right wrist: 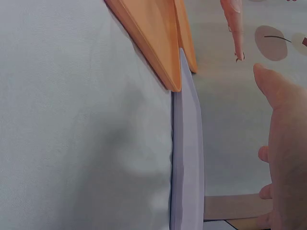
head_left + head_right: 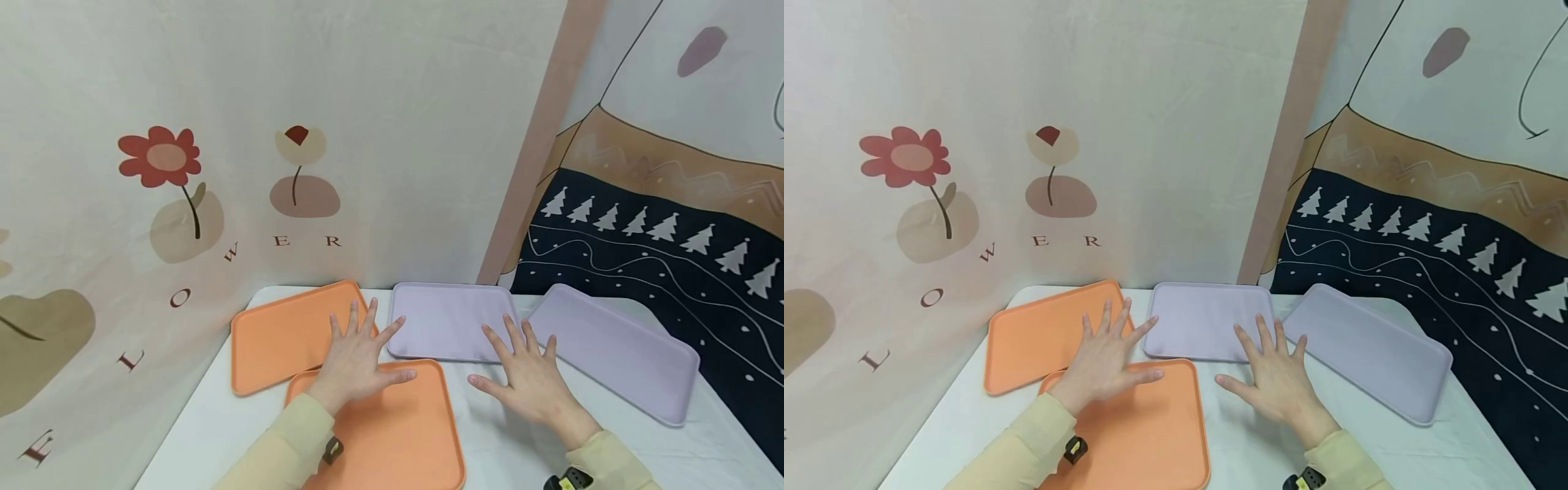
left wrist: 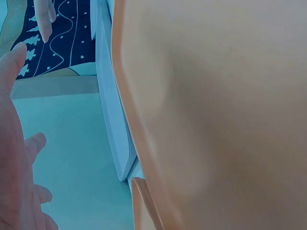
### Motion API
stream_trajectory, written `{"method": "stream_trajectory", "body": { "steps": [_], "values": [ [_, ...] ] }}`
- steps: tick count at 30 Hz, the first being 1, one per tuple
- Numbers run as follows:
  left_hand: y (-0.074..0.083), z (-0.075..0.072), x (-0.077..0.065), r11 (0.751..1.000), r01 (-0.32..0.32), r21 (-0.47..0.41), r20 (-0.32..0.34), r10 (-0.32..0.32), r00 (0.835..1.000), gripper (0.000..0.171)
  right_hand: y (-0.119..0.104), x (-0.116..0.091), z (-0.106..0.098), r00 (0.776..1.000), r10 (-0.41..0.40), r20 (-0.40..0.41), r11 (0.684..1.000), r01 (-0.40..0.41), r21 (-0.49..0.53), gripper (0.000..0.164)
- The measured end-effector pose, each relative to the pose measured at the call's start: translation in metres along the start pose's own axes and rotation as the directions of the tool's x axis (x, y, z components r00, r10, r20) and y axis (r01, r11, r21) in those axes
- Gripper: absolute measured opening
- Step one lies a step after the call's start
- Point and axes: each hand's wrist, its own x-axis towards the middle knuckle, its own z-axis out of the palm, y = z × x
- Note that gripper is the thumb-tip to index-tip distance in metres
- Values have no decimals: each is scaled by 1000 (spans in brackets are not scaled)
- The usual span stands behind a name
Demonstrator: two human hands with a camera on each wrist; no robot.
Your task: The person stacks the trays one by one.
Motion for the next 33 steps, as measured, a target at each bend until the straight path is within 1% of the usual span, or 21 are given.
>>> {"method": "stream_trajectory", "body": {
  "steps": [3, 6, 11, 15, 19, 23, 26, 29, 33],
  "values": [
    [-1, 0, 0, 1000, 2, -10, -3, -2, 1000, 100, 0, 0, 0, 1000, 4, 2, 1000, -4, 7, 93],
    [-3, -1, -1, 1000, 17, -22, 9, -17, 1000, 102, -1, 0, 0, 1000, 8, 7, 1000, -8, 25, 93],
    [-8, -5, -4, 999, 45, -28, 19, -44, 999, 104, -2, 1, -1, 1000, 15, 14, 999, -16, 46, 93],
    [-13, -9, -6, 997, 61, -41, 15, -60, 998, 103, -4, 2, -2, 1000, 25, 16, 997, -26, 67, 93],
    [-18, -14, -9, 992, 89, -95, 2, -89, 996, 103, -5, 4, -1, 999, 40, 15, 992, -41, 115, 94],
    [-24, -19, -13, 980, 123, -155, -2, -125, 992, 105, -8, 5, -2, 998, 59, 21, 977, -62, 205, 94],
    [-29, -21, -16, 974, 143, -177, -6, -146, 989, 106, -10, 6, -3, 996, 78, 37, 958, -85, 275, 93],
    [-34, -24, -20, 967, 161, -198, -3, -165, 986, 105, -11, 6, -4, 994, 94, 51, 939, -106, 328, 93],
    [-40, -27, -26, 955, 189, -227, 12, -191, 982, 106, -13, 7, -5, 994, 100, 48, 917, -111, 383, 94]
  ]
}}
